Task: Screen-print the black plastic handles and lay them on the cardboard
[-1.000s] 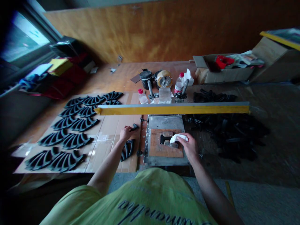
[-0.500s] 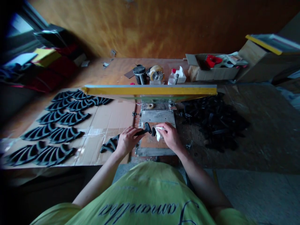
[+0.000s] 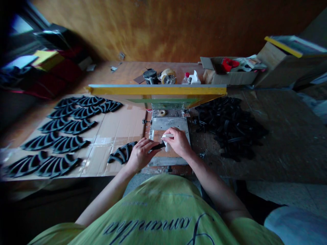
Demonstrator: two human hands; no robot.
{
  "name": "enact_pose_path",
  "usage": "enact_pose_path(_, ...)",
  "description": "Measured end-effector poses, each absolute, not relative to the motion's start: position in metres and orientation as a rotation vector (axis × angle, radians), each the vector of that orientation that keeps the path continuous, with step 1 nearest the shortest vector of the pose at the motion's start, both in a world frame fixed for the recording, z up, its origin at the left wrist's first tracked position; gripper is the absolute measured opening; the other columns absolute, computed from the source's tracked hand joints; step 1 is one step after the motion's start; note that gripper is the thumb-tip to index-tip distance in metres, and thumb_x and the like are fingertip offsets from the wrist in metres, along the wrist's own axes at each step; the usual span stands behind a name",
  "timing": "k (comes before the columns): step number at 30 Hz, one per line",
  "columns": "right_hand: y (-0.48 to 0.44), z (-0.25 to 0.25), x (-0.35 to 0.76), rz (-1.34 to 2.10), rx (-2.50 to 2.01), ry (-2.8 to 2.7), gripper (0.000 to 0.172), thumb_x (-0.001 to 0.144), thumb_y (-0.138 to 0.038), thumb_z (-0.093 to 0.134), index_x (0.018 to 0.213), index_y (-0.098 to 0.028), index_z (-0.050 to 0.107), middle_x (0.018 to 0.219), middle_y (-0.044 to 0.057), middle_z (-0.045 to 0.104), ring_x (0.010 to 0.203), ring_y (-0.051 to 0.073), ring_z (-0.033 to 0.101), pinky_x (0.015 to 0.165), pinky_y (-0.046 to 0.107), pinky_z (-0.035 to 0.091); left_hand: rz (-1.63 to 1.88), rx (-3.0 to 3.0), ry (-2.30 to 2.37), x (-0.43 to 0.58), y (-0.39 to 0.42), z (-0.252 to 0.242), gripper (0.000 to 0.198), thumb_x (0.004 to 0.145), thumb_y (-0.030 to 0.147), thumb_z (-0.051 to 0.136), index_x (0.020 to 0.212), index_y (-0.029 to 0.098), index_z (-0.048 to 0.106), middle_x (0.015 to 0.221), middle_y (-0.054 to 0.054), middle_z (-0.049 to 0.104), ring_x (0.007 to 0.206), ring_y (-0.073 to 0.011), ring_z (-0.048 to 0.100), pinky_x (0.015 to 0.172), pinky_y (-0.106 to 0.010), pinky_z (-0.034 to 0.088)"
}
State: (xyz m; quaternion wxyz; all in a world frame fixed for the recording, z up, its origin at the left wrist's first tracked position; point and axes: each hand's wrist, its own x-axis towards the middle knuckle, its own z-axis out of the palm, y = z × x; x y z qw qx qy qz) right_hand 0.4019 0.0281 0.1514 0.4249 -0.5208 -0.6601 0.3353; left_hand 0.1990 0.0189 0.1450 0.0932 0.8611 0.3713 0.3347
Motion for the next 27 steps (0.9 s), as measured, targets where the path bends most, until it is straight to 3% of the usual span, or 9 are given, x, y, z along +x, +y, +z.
enact_pose_path(9,0.034,0.155,0.409,0.795,-1.413,-1.606,0.020,0.076,-0.034,0.075,0.072,-0.020,0.062,0.077,0.001,0.065,0.072,0.016,0.062,0.069,0.026,0.047,1.058,2.581,1.024,0.204,0.026,0.147,0.017,0.089,0.031,0.067,0.096,0.016,0.071,0.082,-0.005,0.071,0.074,-0.0152,0.063,0.071,-0.030,0.054)
enact_pose_path(16,0.036,0.163,0.432,0.971,-1.478,-1.288,0.034,0.068,-0.049,0.074,0.073,-0.018,0.060,0.065,-0.002,0.059,0.060,0.014,0.054,0.056,0.024,0.041,1.041,2.412,1.061,0.206,0.026,0.151,0.020,0.085,0.032,0.071,0.098,0.017,0.072,0.085,-0.005,0.071,0.078,-0.0155,0.064,0.074,-0.030,0.054)
enact_pose_path(27,0.038,0.181,0.427,0.975,-1.441,-1.446,0.033,0.070,-0.048,0.073,0.073,-0.018,0.061,0.066,-0.001,0.059,0.062,0.013,0.053,0.057,0.023,0.039,1.072,2.382,0.961,0.212,0.026,0.161,0.018,0.085,0.032,0.071,0.096,0.018,0.071,0.084,-0.004,0.071,0.078,-0.0140,0.065,0.075,-0.028,0.054)
